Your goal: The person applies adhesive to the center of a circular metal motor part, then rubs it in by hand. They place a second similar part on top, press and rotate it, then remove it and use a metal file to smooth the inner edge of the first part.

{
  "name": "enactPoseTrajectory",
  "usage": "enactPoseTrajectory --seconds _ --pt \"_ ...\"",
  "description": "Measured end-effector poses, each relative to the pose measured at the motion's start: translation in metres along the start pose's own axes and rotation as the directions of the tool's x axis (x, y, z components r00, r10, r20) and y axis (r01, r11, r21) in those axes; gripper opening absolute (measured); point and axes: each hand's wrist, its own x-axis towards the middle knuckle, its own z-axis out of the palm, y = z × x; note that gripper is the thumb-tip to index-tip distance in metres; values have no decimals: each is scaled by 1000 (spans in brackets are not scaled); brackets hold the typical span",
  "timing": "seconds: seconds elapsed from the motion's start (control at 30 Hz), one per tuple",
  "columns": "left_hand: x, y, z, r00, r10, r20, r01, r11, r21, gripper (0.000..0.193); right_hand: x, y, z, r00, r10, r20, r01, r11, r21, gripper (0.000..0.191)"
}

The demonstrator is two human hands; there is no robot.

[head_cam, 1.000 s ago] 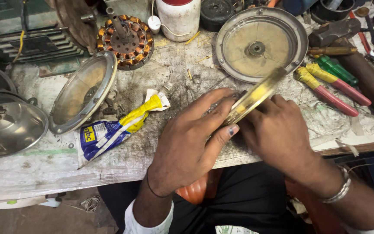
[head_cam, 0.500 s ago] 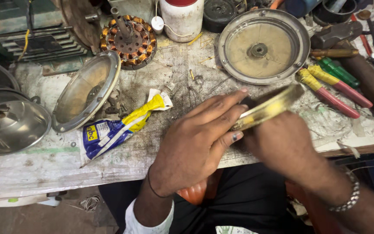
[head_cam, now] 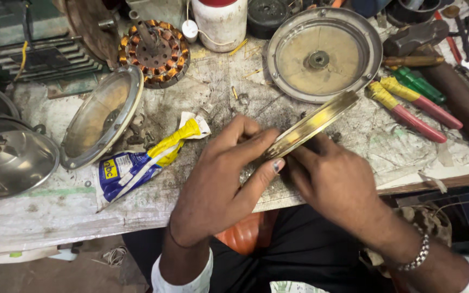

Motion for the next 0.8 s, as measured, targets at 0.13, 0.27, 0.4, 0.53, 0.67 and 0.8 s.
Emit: enactPoseTrajectory --seconds 0.13,0.27,0.4,0.53,0.67,0.8 --pt "4 8 9 989 -122 -81 104 974 -202 45 3 -4 4 999 -23 -24 22 999 -45 37" --pt "4 9 24 967 -182 -179 114 936 -332 49 5 -7 1 997 -52 -56 48 997 -62 43" --pt "1 3 33 952 -206 -226 136 947 -291 31 4 -2 1 991 -98 -90 90 992 -85 37" --pt "-2 0 43 933 -228 -277 106 913 -395 31 1 3 5 981 -103 -163 85 990 -114 38" --pt "-2 -1 52 913 -273 -303 101 871 -480 28 2 7 3 978 -207 -18 203 932 300 25" --pt "-4 -6 53 910 -354 -216 152 769 -621 27 2 4 -1 999 -45 21 44 996 76 33"
